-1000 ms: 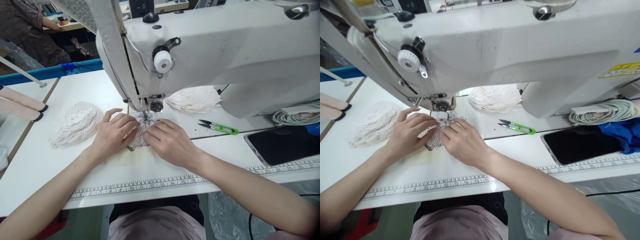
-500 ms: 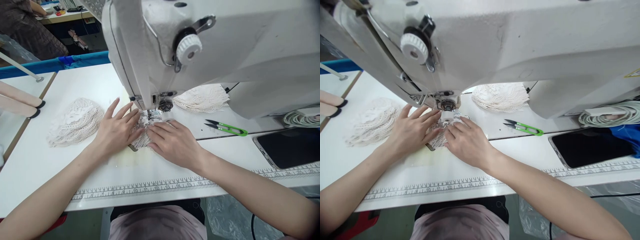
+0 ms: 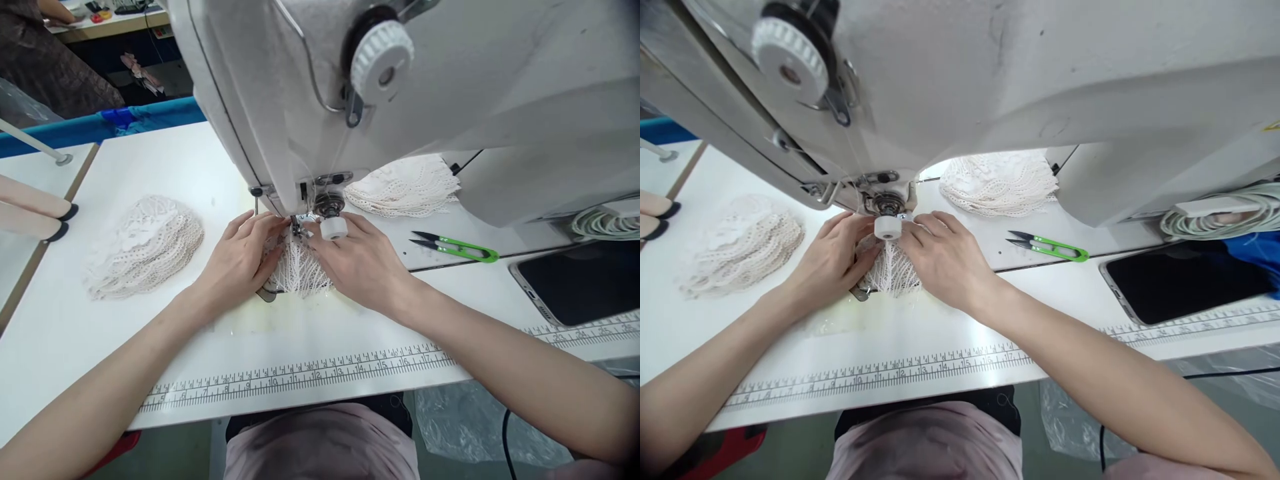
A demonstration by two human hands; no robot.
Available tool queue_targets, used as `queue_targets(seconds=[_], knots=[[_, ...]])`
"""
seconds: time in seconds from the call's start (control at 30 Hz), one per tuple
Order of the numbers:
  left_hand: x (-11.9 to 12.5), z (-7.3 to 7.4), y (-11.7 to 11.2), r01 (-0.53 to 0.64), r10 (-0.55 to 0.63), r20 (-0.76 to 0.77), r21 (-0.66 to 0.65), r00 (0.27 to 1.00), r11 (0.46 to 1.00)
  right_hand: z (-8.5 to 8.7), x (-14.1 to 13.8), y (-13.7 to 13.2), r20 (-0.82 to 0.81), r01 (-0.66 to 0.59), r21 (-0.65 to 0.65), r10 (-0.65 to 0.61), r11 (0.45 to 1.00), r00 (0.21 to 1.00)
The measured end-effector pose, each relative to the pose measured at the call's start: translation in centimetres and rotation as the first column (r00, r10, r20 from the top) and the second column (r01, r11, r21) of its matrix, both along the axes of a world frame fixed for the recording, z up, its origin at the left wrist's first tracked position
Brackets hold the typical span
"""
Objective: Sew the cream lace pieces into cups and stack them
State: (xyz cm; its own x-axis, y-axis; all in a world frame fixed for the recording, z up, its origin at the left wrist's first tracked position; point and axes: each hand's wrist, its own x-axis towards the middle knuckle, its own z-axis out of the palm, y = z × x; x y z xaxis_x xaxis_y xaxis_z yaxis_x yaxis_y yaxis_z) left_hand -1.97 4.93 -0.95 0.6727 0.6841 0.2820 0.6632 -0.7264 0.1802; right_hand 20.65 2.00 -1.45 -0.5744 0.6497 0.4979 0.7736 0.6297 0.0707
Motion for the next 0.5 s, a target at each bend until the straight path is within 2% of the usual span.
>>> queue_targets(seconds=[0.23,0.33,0.43,0.5], knots=[[0.2,0.0,0.5,-0.009,0.004,-0.071,-0.072,0.997,0.997,0.5,-0.6,-0.6,0.056,0.046,0.006,-0.046,0.999,0.997],[-0.1,0.5,0.2,-0.024,0.038,-0.138,0.097,0.99,0.995,0.8,-0.4,-0.8,0.063,0.044,0.031,-0.046,0.999,0.997],[-0.5,1.2,-0.4,-0.033,0.074,-0.101,0.359,0.992,0.933,1.1,0.0,-0.9,0.092,0.03,0.069,-0.037,0.997,0.995],[-0.5,1.5,-0.8,-0.004,0.028,-0.052,0.414,0.998,0.91,1.1,0.0,-1.1,0.076,-0.005,0.088,-0.002,0.996,0.997]])
